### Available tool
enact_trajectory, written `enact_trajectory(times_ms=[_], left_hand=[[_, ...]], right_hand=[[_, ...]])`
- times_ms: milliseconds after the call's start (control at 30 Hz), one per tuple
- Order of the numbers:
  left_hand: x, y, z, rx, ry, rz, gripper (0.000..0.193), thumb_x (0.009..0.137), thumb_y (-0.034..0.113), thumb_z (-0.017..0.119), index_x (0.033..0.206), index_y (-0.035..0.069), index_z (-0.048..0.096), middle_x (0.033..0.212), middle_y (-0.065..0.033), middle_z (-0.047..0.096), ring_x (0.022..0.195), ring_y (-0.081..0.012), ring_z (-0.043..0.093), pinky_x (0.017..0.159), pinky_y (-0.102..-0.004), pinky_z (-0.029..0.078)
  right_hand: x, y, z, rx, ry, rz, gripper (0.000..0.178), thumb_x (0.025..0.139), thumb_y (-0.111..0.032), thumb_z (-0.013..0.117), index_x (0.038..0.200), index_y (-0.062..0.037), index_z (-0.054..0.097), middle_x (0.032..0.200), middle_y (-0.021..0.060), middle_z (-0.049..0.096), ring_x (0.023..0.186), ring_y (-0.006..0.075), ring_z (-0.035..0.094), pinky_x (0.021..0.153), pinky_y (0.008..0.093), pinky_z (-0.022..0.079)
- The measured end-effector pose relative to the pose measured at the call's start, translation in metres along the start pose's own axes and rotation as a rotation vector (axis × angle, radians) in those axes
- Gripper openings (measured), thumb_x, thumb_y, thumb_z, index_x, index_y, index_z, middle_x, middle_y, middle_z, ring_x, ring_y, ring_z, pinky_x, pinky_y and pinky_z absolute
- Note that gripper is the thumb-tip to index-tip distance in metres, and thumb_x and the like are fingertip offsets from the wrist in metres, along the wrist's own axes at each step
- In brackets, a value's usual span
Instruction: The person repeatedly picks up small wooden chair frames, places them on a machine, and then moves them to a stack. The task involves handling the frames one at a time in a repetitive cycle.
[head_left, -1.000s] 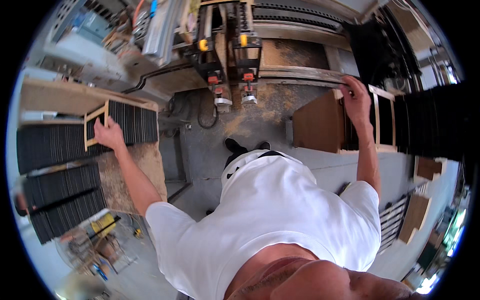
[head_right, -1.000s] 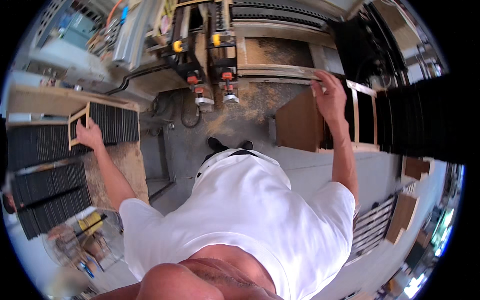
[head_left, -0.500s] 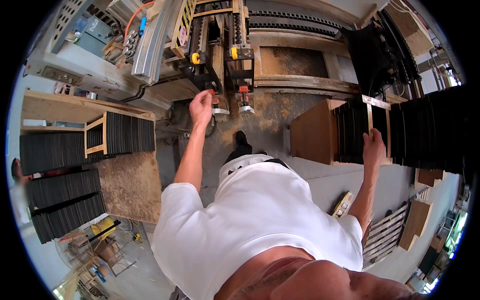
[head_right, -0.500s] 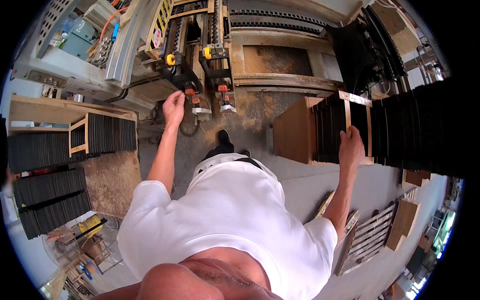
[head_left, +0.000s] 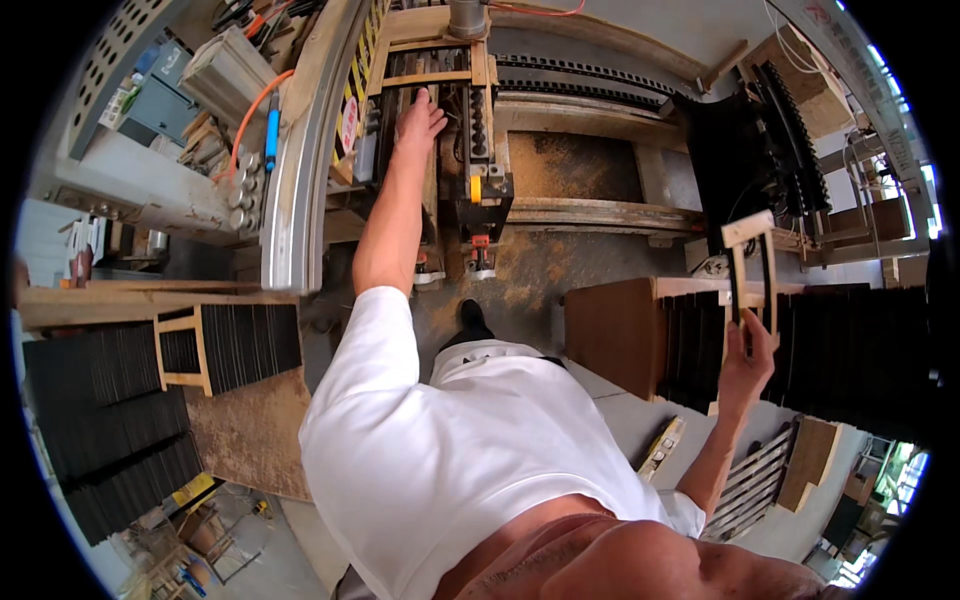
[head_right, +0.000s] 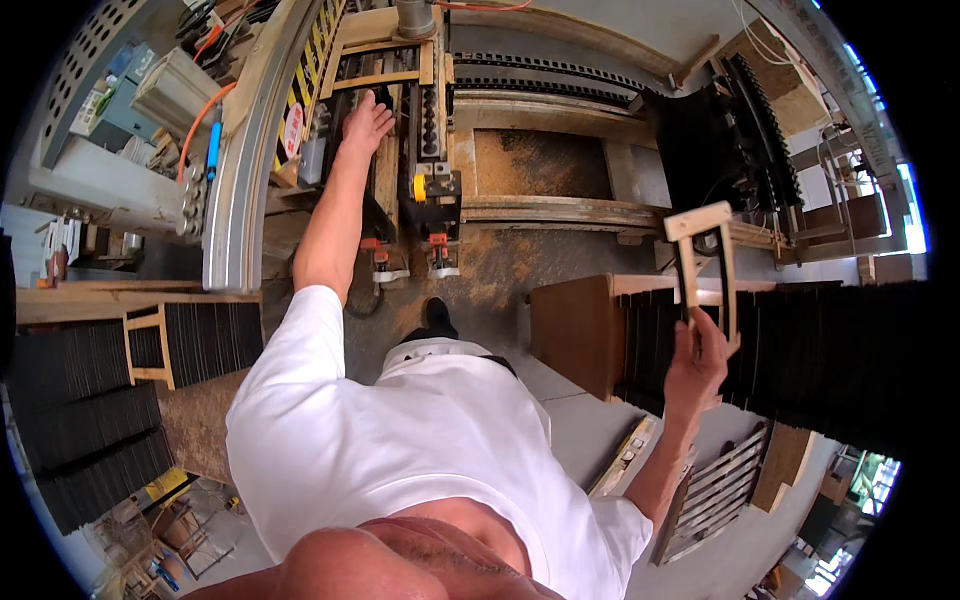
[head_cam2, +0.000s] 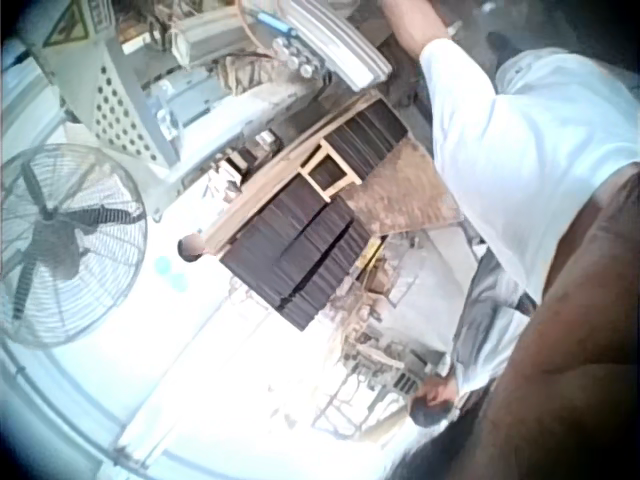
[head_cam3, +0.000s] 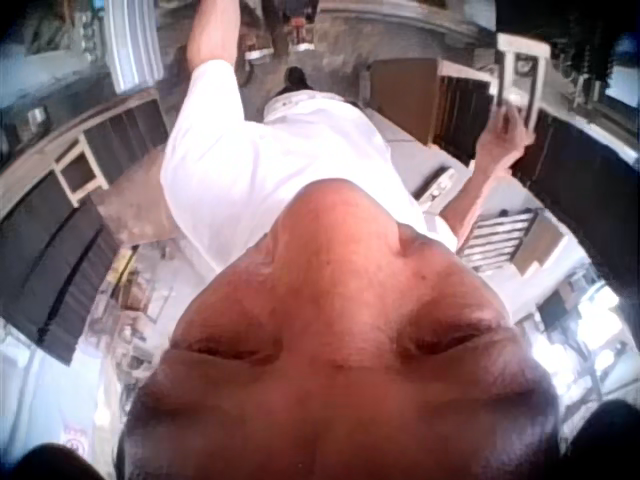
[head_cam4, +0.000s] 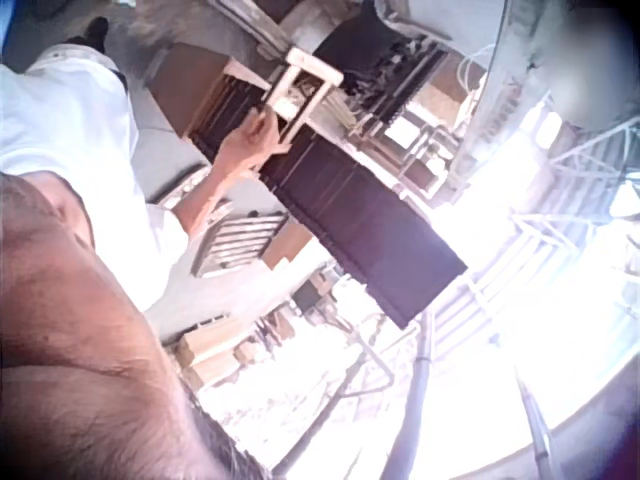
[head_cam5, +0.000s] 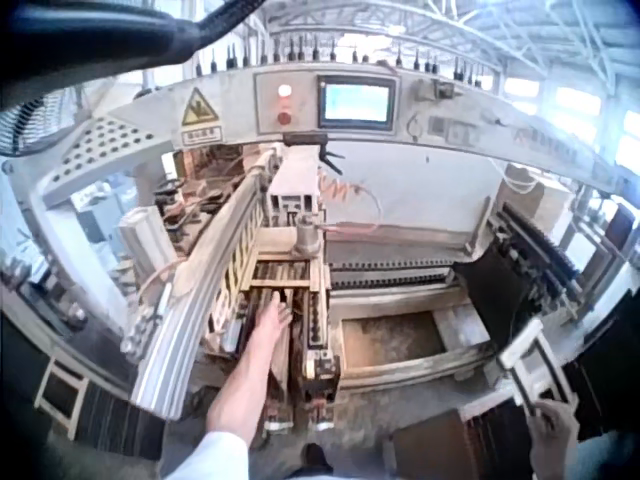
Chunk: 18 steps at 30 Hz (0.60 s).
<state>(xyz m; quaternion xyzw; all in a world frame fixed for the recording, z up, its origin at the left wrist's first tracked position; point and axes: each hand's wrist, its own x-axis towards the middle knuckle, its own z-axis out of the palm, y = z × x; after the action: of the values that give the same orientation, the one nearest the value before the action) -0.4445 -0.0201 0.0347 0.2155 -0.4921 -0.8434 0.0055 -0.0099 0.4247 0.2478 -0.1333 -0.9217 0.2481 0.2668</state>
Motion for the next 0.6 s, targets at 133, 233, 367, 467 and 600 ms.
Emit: enact_trajectory(times_ms=[133, 233, 367, 467, 600], left_hand=[[0.062, 0.008, 0.019, -0.180, 0.061, -0.150, 0.044, 0.096, 0.033, 0.061, 0.125, 0.002, 0.049, 0.105, -0.0157, 0.058, 0.086, -0.0250, 0.062, 0.073, -0.0389, 0.057], [0.086, 0.005, 0.005, -0.239, 0.043, -0.107, 0.034, 0.096, 0.028, 0.063, 0.114, 0.001, 0.054, 0.090, -0.0120, 0.060, 0.078, -0.0238, 0.064, 0.065, -0.0350, 0.058], [0.032, -0.005, 0.002, -0.294, 0.063, -0.094, 0.022, 0.096, 0.022, 0.062, 0.103, 0.002, 0.059, 0.084, -0.0087, 0.062, 0.078, -0.0217, 0.066, 0.066, -0.0335, 0.059], [-0.044, -0.029, -0.019, -0.291, -0.098, -0.085, 0.020, 0.097, 0.022, 0.060, 0.105, 0.004, 0.059, 0.091, -0.0066, 0.065, 0.081, -0.0185, 0.066, 0.071, -0.0334, 0.059], [-0.162, -0.045, -0.052, -0.319, -0.035, -0.151, 0.017, 0.096, 0.021, 0.061, 0.105, 0.007, 0.060, 0.093, -0.0051, 0.066, 0.082, -0.0182, 0.066, 0.073, -0.0334, 0.059]], right_hand=[[0.042, -0.057, 0.051, 0.079, -0.151, -0.168, 0.025, 0.085, 0.004, 0.067, 0.110, -0.0019, 0.066, 0.103, 0.0110, 0.066, 0.085, 0.0218, 0.063, 0.074, 0.0303, 0.050], [0.077, -0.083, 0.108, 0.154, -0.273, -0.310, 0.024, 0.080, 0.005, 0.068, 0.104, -0.0004, 0.067, 0.103, 0.0121, 0.068, 0.087, 0.0268, 0.063, 0.073, 0.0332, 0.051], [0.115, -0.118, 0.190, 0.175, -0.288, -0.549, 0.022, 0.076, -0.001, 0.072, 0.097, -0.0052, 0.069, 0.100, 0.0079, 0.070, 0.089, 0.0278, 0.063, 0.077, 0.0363, 0.052], [0.142, -0.140, 0.256, 0.187, -0.348, -0.708, 0.021, 0.078, -0.004, 0.072, 0.098, -0.0046, 0.070, 0.102, 0.0097, 0.070, 0.094, 0.0290, 0.064, 0.081, 0.0372, 0.052], [0.169, -0.167, 0.363, 0.248, -0.391, -0.893, 0.018, 0.079, -0.012, 0.068, 0.097, -0.0097, 0.071, 0.092, 0.0066, 0.068, 0.086, 0.0286, 0.060, 0.078, 0.0408, 0.048]])
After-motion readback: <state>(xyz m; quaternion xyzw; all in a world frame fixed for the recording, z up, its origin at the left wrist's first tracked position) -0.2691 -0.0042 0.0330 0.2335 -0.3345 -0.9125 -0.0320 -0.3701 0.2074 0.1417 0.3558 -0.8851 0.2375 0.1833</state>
